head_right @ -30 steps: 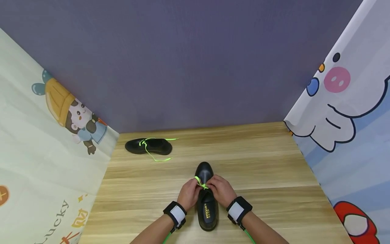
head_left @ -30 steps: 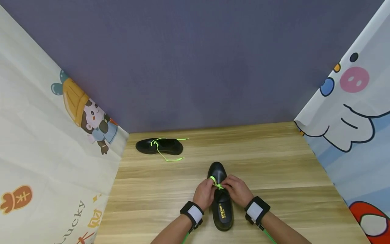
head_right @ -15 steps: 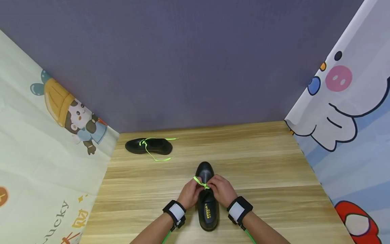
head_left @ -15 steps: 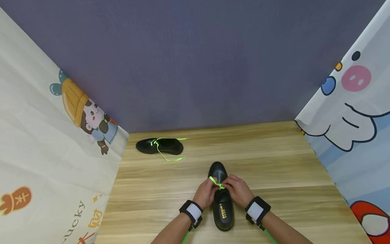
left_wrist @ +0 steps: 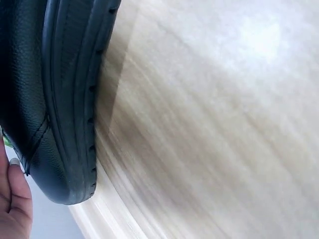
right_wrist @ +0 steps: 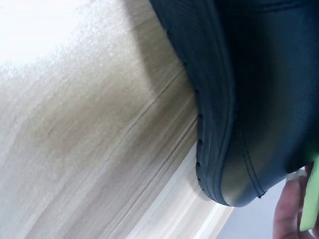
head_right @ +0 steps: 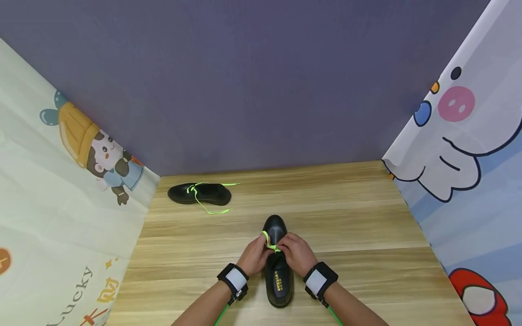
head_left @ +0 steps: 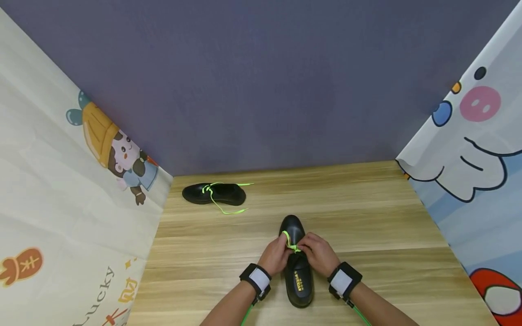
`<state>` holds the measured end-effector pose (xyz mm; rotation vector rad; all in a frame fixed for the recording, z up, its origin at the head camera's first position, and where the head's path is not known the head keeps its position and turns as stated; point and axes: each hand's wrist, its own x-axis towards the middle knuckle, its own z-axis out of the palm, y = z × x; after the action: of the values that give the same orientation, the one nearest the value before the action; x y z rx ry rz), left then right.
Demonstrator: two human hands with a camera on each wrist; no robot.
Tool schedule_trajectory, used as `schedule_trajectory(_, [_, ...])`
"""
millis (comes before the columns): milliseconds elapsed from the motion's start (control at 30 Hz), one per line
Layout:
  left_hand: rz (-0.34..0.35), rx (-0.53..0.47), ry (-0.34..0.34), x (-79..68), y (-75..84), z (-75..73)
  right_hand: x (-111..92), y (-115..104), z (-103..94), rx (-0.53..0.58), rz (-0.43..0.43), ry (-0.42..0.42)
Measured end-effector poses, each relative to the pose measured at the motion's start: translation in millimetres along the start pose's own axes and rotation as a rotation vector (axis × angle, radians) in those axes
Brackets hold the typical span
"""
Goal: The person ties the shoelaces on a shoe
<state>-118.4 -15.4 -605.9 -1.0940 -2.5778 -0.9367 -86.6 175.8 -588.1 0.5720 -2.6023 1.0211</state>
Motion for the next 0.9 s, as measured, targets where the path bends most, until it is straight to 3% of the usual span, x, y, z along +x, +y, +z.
schedule_trajectory(267, [0.005, -0.060, 0.017, 1.6, -2.2, 0.5, 1, 0, 0.5, -0.015, 0.028, -0.001])
schedule_trajectory(533, [-0.008, -0.078, 0.240, -10.8, -3.8, 10.8, -1, 6, 0.2, 0.058, 0.078, -0.009])
schedule_trajectory(700, [-0.083, -0.114, 0.288, -17.0, -3.9, 17.6, 1, 8, -5.7, 0.119, 0.137, -0.044])
schedule_trajectory(900, [-0.219, -0.177, 0.253, -20.6, -0.7, 16.9, -1, 15, -8.4, 0.200, 0.134, -0.048])
